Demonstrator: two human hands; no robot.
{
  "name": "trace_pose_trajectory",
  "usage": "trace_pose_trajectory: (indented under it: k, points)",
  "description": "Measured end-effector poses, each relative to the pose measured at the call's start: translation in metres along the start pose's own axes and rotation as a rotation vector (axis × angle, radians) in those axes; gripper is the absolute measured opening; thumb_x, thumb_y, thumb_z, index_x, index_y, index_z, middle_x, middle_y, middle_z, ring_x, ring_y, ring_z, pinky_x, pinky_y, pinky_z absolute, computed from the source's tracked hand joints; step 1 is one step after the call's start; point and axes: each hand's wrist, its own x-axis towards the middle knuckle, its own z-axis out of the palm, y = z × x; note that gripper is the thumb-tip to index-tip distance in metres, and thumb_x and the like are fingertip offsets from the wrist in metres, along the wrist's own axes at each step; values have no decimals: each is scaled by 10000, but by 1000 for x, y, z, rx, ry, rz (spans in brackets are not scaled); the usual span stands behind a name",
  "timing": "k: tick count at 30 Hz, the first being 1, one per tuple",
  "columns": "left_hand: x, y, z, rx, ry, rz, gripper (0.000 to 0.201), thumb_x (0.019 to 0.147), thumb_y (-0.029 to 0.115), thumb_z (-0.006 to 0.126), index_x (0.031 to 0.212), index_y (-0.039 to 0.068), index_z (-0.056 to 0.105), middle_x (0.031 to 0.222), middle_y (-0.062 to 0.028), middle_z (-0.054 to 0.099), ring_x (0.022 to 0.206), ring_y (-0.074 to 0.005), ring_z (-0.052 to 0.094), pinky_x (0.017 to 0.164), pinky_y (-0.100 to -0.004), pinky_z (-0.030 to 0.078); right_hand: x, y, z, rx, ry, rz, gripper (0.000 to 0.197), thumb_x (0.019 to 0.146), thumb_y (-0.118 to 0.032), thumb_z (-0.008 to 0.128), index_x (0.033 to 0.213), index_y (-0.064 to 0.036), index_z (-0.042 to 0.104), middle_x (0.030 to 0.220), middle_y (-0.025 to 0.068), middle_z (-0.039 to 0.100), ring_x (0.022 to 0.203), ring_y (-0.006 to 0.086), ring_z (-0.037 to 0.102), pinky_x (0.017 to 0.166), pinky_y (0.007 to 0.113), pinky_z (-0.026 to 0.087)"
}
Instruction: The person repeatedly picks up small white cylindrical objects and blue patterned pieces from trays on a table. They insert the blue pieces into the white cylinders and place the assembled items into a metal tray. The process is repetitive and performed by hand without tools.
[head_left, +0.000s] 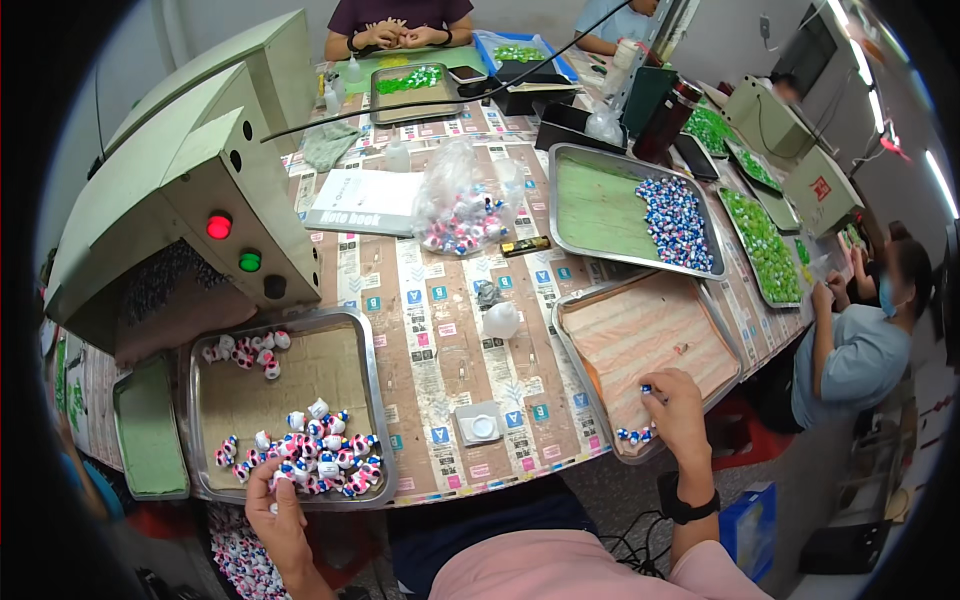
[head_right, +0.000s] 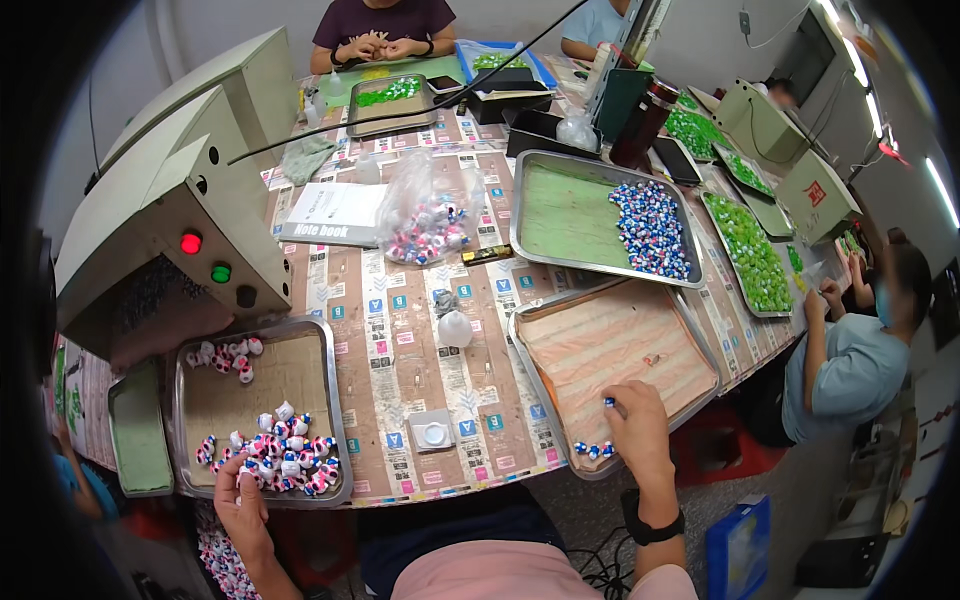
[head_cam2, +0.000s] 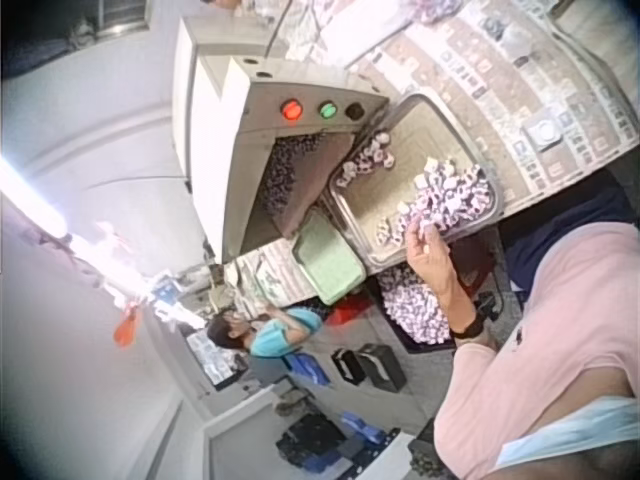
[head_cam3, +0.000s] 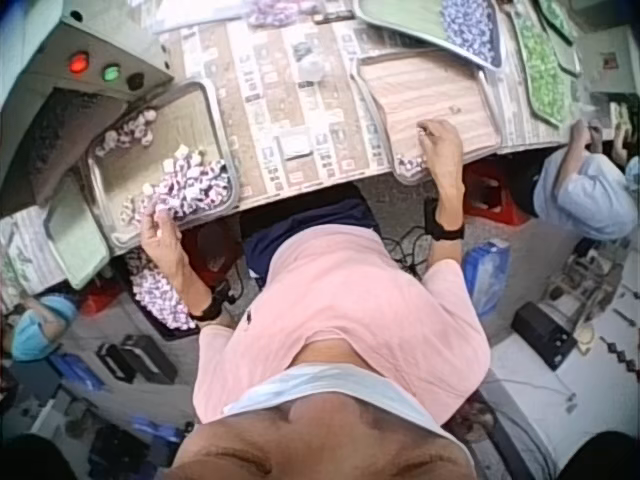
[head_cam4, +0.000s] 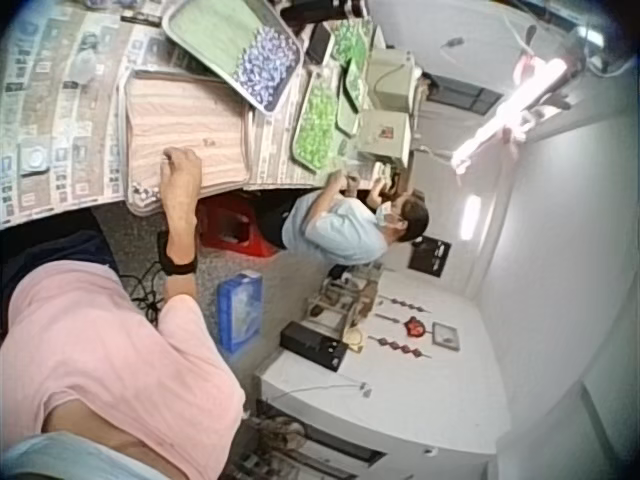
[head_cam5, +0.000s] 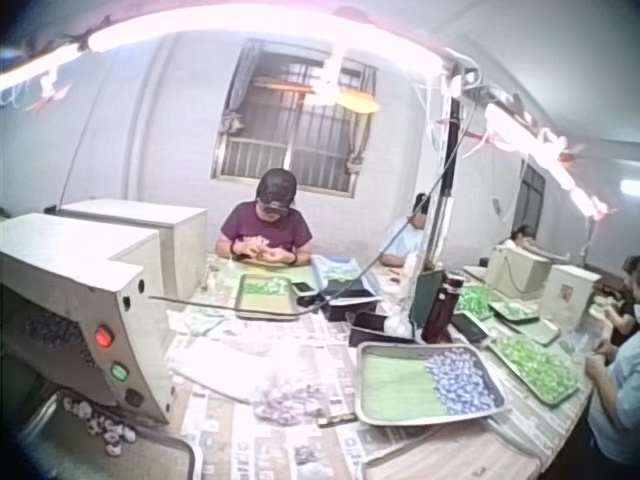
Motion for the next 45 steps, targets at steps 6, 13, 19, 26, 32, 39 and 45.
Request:
trace_pose_trajectory:
  k: [6, 13, 19, 26, 32, 39, 45]
  points:
    - [19, -24, -14, 464, 112, 272, 208, 907, 62, 622, 1107, 2, 625, 1038, -26, 604, 738, -36, 492, 577, -179, 376, 6, -13, 2, 488, -37, 112, 198, 829, 10, 625, 1020, 32, 674, 939, 81, 653, 841, 160, 631, 738, 273, 507]
    - [16, -7, 1, 468, 162, 280, 300, 832, -11, 646, 1131, 15, 644, 1102, -84, 586, 893, -140, 545, 658, -223, 406, 1, -55, 10, 1237, -345, 433, 248, 932, -53, 586, 1159, 38, 624, 929, 100, 687, 822, 118, 659, 751, 229, 541]
    - [3, 3, 18, 456, 330, 384, 249, 849, 20, 643, 1097, 8, 638, 971, -66, 543, 760, -147, 482, 644, -264, 400, -8, -93, 33, 1338, -509, 466, 233, 952, -73, 576, 1157, 29, 621, 932, 93, 683, 810, 121, 667, 745, 237, 558]
    - [-50, 20, 67, -458, -295, -280, 231, 862, -15, 538, 1084, 40, 570, 953, -33, 503, 813, -102, 502, 693, -219, 412, -14, -131, 60, 932, -422, 135, 184, 889, -23, 637, 1061, 28, 678, 946, 69, 646, 856, 138, 653, 715, 232, 523]
    - [-62, -1, 93, -813, -662, -519, 272, 915, -40, 498, 1162, 61, 449, 1054, -80, 528, 967, -166, 554, 905, -305, 456, -9, -152, 71, 483, -228, -275, 169, 801, 13, 676, 966, -15, 699, 878, 113, 651, 834, 259, 631, 705, 331, 501]
    - [-56, 10, 94, -923, -619, -597, 244, 991, 104, 508, 1220, 46, 447, 1093, -103, 553, 1011, -185, 593, 925, -333, 499, -1, -162, 78, 311, -185, -467, 122, 784, -3, 680, 902, -33, 681, 866, 109, 658, 812, 301, 597, 725, 383, 483]
    - [-54, -11, 90, -1031, -720, -597, 312, 1018, 178, 471, 1291, 33, 432, 1072, -77, 562, 875, -142, 575, 797, -294, 501, -4, -160, 78, 338, -169, -455, 140, 775, 6, 685, 909, -34, 687, 862, 110, 660, 808, 294, 602, 718, 374, 482]
